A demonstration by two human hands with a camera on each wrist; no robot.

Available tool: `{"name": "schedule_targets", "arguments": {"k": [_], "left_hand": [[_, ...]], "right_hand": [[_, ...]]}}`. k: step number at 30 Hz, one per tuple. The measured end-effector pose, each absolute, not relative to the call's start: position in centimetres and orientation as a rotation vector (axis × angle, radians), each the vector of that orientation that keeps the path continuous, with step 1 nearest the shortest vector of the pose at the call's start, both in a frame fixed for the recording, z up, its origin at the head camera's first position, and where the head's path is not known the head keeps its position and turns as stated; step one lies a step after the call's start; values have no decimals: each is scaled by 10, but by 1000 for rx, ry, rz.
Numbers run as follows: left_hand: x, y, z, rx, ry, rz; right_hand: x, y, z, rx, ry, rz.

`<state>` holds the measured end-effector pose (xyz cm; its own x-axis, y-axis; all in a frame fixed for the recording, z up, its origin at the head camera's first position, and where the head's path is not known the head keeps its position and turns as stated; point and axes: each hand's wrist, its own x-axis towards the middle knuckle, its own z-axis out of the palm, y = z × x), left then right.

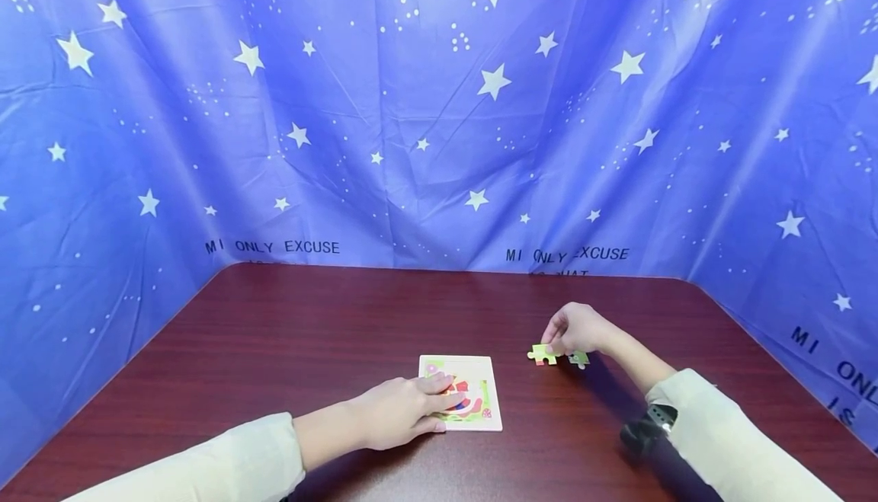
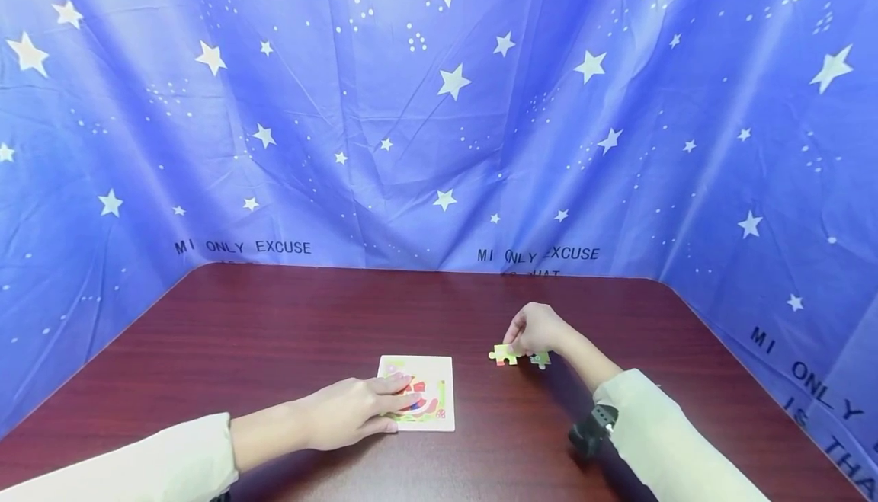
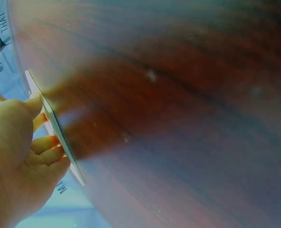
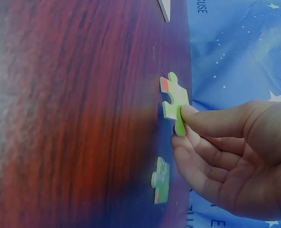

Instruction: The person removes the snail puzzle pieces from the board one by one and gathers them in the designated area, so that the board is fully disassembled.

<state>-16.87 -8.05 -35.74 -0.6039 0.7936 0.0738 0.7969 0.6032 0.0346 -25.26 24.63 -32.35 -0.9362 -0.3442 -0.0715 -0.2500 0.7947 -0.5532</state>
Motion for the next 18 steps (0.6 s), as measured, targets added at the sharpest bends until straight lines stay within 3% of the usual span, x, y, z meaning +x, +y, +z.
{"name": "schedule_targets", "arguments": {"k": [18], "left_hand": [[-168, -80, -358, -1384, -2750, -71]], "right_hand": [[-249, 246, -330, -438, 2907, -815]]}}
